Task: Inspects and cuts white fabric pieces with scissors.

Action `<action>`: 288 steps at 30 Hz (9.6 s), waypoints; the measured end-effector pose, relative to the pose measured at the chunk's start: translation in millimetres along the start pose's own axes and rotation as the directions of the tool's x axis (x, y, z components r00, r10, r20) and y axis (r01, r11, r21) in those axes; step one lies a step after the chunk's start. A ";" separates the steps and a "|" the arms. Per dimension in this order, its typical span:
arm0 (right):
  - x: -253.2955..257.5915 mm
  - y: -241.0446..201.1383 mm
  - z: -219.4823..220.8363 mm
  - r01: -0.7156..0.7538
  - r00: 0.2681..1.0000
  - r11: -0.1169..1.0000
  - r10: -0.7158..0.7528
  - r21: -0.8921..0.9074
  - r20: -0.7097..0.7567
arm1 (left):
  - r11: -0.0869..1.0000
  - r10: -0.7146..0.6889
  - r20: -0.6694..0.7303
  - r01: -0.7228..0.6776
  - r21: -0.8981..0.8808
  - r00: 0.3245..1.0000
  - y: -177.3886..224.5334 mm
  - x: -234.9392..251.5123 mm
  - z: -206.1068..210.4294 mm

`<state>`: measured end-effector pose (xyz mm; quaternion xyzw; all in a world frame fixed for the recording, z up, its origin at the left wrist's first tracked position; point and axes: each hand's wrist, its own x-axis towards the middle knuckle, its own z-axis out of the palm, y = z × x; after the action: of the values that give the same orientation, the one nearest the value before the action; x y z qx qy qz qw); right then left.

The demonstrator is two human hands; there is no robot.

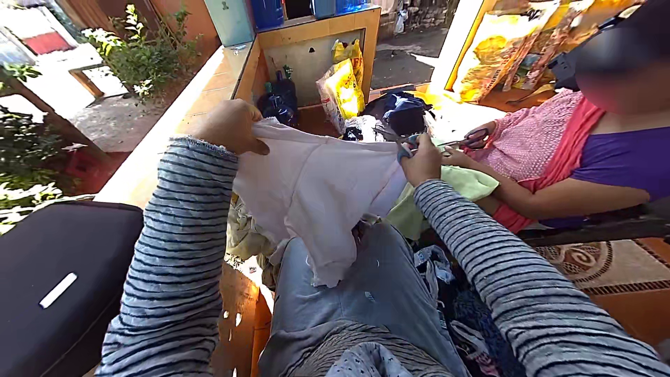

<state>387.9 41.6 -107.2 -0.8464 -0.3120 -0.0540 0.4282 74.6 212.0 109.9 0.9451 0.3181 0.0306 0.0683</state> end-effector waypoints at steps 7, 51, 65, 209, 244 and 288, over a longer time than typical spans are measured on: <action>-5.3 7.0 -53.7 0.145 0.982 0.989 -0.141 0.031 -0.123 | 0.997 -0.077 -0.565 0.054 -0.058 0.821 -30.9 -40.8 29.6; -254.4 88.4 -68.8 -0.873 -0.237 0.449 -0.053 -0.189 0.970 | 0.909 0.204 -0.162 -0.248 -0.335 0.966 40.9 -178.4 392.2; -244.0 54.8 -50.4 -0.796 -0.441 0.489 -0.064 -0.358 0.895 | 0.921 0.180 -0.460 -0.314 -0.232 0.869 25.1 -194.7 401.1; -267.5 8.2 82.9 -0.763 0.022 0.646 -0.003 0.019 1.000 | 0.626 -0.211 -0.497 -0.274 -0.730 0.842 11.7 -197.1 398.6; -266.7 18.1 85.4 -0.810 -0.095 0.581 0.005 -0.080 0.995 | 0.796 -0.029 -0.221 -0.111 -0.595 0.975 -16.8 -181.0 396.7; -244.6 71.4 41.8 -0.987 -0.060 0.156 -0.529 0.027 0.846 | 0.684 -0.075 0.322 0.284 -0.672 0.944 -49.9 -84.7 367.4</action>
<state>226.0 -75.8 -270.5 -0.2030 -0.1729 0.8488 0.4566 14.6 159.8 -262.0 0.8042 0.3609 0.0152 0.4719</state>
